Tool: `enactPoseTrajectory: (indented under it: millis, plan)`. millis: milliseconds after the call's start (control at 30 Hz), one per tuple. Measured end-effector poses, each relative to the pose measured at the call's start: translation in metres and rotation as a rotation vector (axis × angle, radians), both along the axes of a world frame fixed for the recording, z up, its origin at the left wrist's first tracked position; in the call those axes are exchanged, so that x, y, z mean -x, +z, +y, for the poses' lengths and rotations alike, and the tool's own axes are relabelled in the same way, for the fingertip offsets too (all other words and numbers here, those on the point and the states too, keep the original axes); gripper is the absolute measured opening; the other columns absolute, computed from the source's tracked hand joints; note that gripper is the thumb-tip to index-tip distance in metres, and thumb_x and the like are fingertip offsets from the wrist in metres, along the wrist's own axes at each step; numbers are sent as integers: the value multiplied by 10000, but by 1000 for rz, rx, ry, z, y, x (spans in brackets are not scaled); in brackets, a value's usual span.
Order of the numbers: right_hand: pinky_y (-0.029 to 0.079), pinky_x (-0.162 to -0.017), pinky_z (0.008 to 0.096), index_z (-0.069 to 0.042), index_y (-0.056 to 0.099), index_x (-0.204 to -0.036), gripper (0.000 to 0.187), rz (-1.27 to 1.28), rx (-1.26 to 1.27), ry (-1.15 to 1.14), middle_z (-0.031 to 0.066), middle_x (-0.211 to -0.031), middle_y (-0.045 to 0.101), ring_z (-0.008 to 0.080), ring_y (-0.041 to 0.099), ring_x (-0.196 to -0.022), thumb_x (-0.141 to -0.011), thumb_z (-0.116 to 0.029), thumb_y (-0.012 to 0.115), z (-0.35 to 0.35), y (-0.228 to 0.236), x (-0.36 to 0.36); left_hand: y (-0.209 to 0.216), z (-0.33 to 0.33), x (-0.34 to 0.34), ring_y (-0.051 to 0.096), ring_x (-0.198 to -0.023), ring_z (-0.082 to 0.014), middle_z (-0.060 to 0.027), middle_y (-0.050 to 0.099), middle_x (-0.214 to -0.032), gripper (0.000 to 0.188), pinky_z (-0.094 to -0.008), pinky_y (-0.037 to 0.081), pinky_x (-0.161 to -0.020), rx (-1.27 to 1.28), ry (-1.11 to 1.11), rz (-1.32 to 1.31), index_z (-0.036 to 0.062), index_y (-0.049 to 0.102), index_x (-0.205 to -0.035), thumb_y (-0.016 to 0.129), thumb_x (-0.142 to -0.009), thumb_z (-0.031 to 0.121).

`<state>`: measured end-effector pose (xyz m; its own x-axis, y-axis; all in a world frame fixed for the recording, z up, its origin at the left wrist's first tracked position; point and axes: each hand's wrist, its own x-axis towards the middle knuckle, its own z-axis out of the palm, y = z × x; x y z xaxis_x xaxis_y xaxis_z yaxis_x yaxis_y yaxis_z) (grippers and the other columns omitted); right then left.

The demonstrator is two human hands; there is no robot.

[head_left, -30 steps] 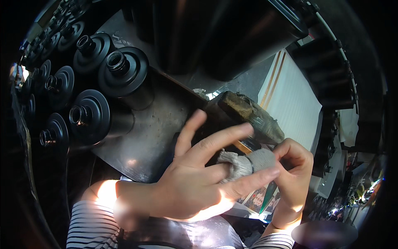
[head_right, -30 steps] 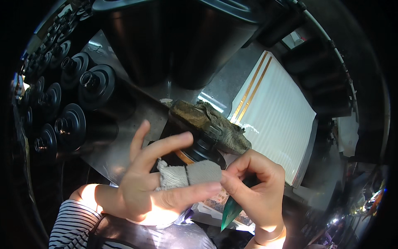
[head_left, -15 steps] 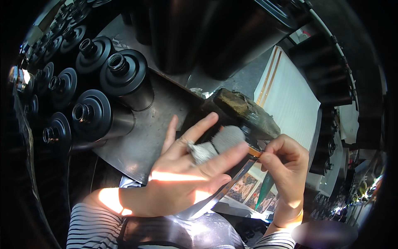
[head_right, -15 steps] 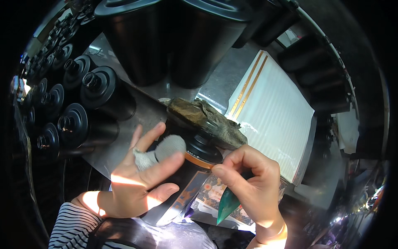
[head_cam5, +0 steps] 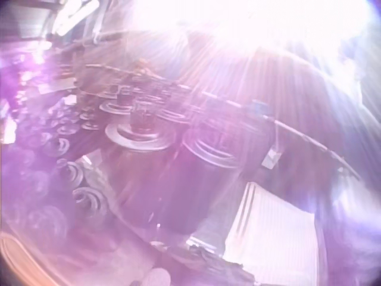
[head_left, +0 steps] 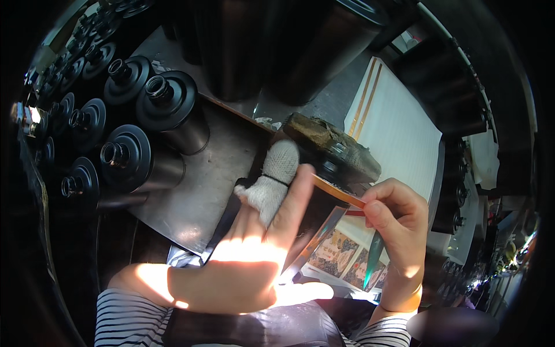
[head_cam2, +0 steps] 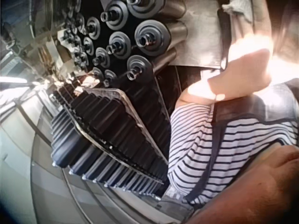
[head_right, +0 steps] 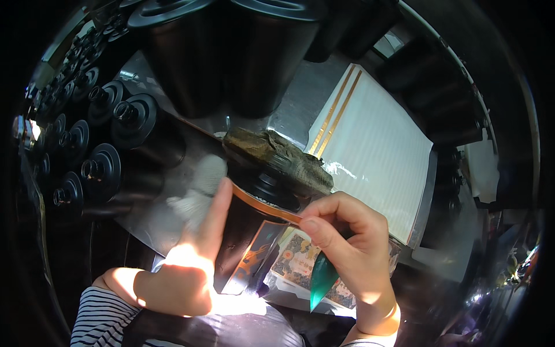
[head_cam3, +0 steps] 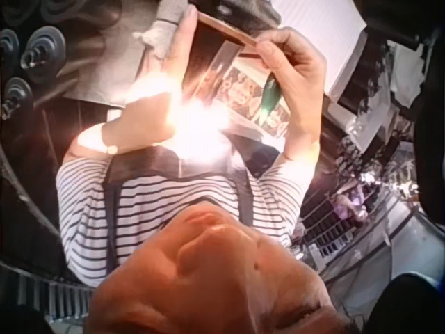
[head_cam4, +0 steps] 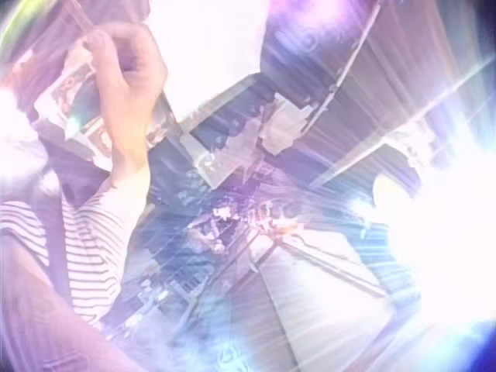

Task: The person applies decorative labels to cylindrical black bottles. They smooth the label with a green card, peel off the backing, and use a cloth to press the edges. The process is repeated for multiple bottles in a workshop setting.

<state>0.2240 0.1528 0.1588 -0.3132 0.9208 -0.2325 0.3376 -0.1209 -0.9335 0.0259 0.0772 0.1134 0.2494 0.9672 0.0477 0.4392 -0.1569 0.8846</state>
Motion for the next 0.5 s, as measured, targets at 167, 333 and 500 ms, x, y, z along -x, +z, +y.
enactPoseTrajectory:
  millis: [167, 333, 500]
  plan:
    - [386, -585, 171, 21, 617, -807, 101, 27, -13, -6, 5, -716, 594, 41, 510, -643, -800, -63, 672, 0, -3, -9, -22, 8, -1, 93, -1361, -411, -248, 188, -1437, 958, -473, 154, -1075, 165, 12, -523, 143, 125, -1453, 723, -711, 251]
    - [396, -585, 175, 23, 612, -814, 110, 51, 6, -38, 12, -714, 592, 51, 517, -641, -822, -81, 650, -2, -5, -12, 5, 9, -2, 256, -1312, -405, -164, 541, -1219, 552, -697, 71, -986, -270, -40, 326, 221, 527, -1267, 695, -746, 288]
    - [420, -595, 183, 28, 603, -810, 152, 114, 35, -52, 18, -720, 587, 60, 517, -644, -857, -117, 613, -5, -6, -10, 15, 9, -17, 331, -1291, -360, -5, 664, -791, 456, -748, 62, -945, -437, 19, 471, 280, 633, -1144, 650, -703, 165]
